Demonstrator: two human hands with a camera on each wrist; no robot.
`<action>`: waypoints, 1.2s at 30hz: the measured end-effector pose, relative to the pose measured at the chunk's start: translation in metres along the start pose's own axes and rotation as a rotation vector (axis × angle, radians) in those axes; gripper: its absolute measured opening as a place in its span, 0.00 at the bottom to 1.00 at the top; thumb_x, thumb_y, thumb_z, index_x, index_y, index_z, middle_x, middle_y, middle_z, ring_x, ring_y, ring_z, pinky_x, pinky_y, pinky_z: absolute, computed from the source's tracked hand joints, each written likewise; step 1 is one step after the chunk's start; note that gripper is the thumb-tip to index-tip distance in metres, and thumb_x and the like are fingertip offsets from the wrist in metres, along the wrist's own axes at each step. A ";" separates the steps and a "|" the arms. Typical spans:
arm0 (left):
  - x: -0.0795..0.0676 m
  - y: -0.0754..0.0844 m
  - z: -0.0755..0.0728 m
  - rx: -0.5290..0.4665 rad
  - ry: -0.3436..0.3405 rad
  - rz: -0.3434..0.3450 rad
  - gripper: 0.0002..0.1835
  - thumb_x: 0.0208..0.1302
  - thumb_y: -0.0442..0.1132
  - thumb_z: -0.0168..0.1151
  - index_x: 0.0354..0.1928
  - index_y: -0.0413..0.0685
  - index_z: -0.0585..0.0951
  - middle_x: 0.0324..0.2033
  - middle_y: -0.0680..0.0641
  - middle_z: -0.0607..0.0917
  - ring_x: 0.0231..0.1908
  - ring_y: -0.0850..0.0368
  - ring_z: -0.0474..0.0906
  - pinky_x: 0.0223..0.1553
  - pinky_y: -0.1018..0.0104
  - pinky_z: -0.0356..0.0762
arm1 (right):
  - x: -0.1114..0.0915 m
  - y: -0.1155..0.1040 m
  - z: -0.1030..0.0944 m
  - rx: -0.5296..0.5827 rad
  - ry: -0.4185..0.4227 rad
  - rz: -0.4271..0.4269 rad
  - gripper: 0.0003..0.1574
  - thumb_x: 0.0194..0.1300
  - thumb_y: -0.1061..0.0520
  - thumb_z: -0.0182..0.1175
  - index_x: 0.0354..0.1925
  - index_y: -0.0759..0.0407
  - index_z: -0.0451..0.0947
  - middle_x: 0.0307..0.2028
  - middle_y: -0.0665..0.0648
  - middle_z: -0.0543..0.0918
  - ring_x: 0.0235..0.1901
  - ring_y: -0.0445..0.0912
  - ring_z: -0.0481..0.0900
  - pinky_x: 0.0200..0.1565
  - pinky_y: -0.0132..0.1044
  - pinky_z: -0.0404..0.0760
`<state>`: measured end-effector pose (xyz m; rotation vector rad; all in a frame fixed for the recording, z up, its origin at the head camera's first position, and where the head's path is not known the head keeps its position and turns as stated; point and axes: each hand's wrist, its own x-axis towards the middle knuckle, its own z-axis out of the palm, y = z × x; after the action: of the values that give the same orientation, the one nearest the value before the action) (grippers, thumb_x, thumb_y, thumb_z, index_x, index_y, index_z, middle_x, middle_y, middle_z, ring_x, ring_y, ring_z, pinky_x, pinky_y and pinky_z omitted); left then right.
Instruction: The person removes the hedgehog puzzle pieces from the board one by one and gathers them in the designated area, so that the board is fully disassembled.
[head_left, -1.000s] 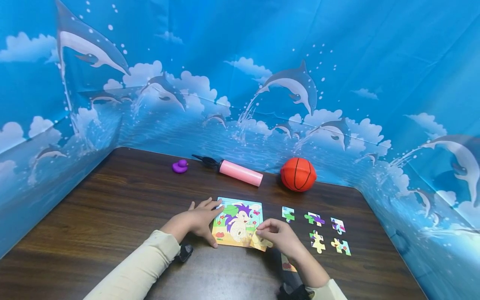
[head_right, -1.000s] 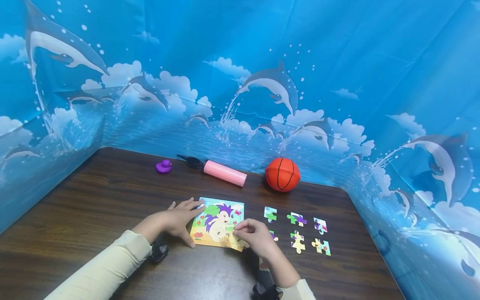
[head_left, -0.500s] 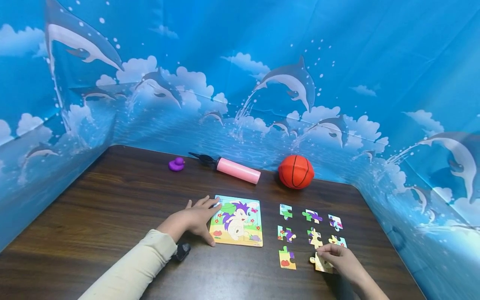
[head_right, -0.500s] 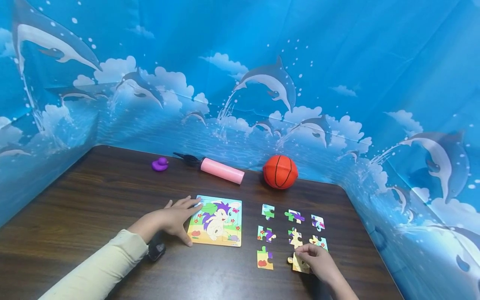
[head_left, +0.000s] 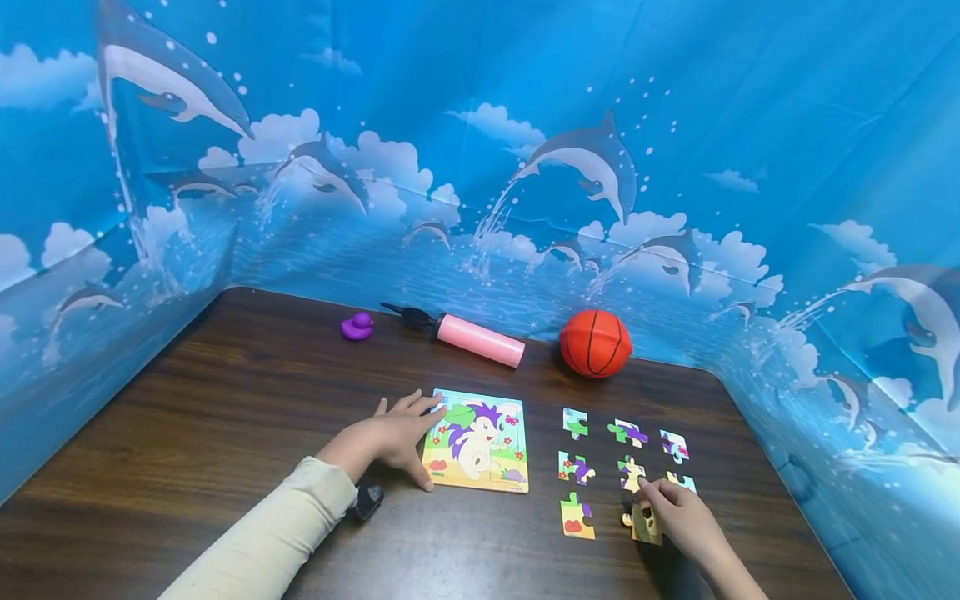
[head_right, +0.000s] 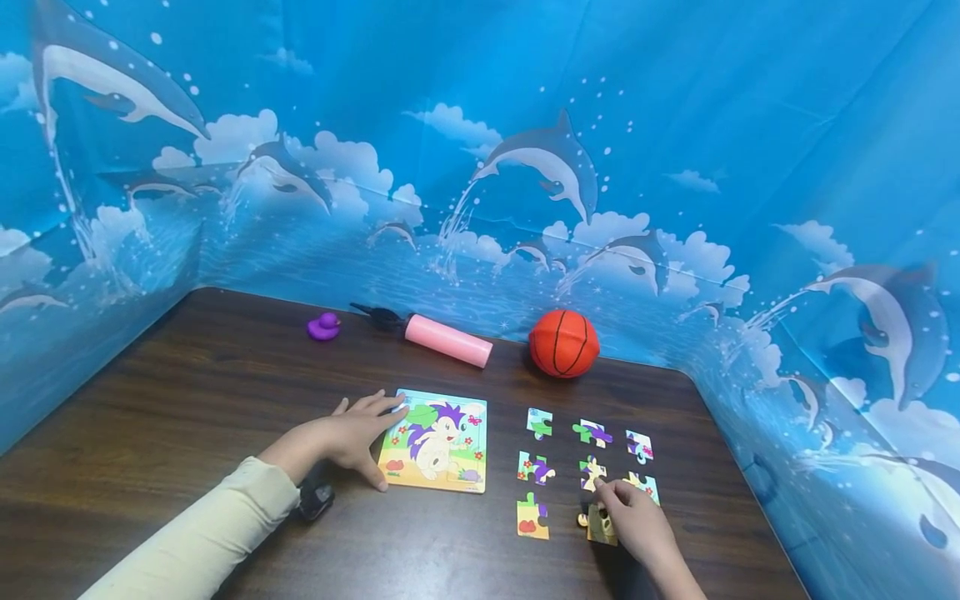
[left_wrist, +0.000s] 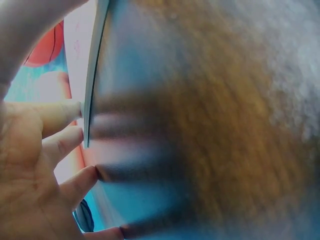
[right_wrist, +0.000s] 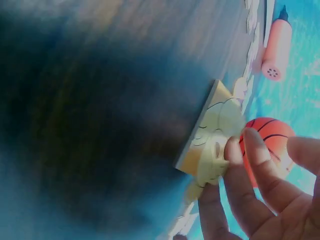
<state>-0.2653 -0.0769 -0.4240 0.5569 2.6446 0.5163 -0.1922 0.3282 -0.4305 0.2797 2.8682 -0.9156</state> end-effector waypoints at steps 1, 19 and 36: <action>0.000 0.000 0.000 -0.001 -0.001 0.001 0.61 0.41 0.57 0.82 0.76 0.46 0.60 0.77 0.45 0.52 0.76 0.39 0.41 0.68 0.28 0.35 | 0.000 -0.002 -0.001 -0.038 0.010 -0.005 0.28 0.78 0.42 0.47 0.40 0.60 0.84 0.37 0.53 0.86 0.46 0.57 0.82 0.45 0.56 0.77; 0.003 -0.001 0.002 0.014 -0.005 -0.013 0.61 0.41 0.58 0.82 0.76 0.48 0.60 0.77 0.46 0.52 0.76 0.40 0.40 0.69 0.29 0.35 | 0.033 -0.106 0.054 -0.305 -0.145 -0.556 0.25 0.54 0.46 0.75 0.52 0.39 0.83 0.56 0.50 0.77 0.61 0.53 0.67 0.59 0.68 0.57; 0.005 0.001 0.002 0.007 -0.008 -0.021 0.60 0.41 0.58 0.81 0.76 0.49 0.61 0.77 0.47 0.52 0.76 0.41 0.40 0.69 0.29 0.36 | 0.052 -0.134 0.072 -0.368 -0.287 -0.494 0.28 0.45 0.43 0.79 0.47 0.37 0.83 0.67 0.58 0.68 0.65 0.58 0.60 0.61 0.70 0.58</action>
<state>-0.2680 -0.0733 -0.4270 0.5316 2.6425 0.4980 -0.2674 0.1866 -0.4223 -0.5671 2.7896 -0.4102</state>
